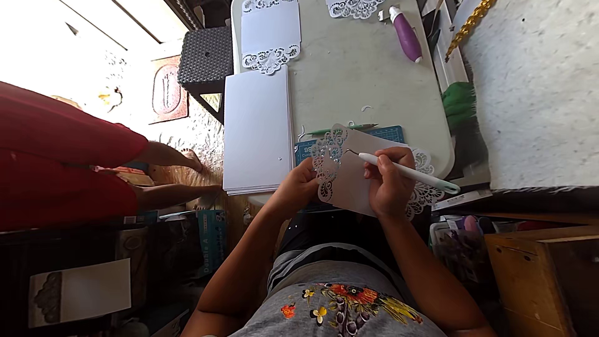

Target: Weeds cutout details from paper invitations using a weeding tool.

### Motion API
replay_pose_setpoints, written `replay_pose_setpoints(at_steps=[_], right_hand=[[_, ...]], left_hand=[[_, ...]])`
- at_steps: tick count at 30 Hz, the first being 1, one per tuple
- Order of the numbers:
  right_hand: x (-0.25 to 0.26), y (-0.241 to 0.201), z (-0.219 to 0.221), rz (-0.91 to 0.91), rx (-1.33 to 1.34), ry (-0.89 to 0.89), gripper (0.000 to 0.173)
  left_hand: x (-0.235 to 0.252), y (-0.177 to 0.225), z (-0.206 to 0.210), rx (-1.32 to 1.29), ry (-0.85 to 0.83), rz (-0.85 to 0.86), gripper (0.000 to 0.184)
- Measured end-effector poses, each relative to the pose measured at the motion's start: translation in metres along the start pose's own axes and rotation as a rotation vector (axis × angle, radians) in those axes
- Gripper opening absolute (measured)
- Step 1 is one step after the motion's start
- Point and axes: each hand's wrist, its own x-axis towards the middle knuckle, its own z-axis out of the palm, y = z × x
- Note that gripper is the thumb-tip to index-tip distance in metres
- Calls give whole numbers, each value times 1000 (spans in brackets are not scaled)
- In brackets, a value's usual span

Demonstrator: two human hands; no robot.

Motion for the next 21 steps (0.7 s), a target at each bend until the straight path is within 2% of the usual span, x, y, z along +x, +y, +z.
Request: replay_pose_setpoints(at_steps=[10,14,16,21], right_hand=[[-1,-1,0,15,-21,-9,15],[-1,0,-1,-4,-30,-30,14],[-2,1,-3,-15,-32,-81,13],[0,2,-4,-17,-55,-347,11]], left_hand=[[-3,-3,-3,-122,24,-32,17],[-5,0,-4,-184,45,-78,24],[-8,-2,-7,-210,74,-113,29],[-16,-6,-10,-225,112,-110,34]])
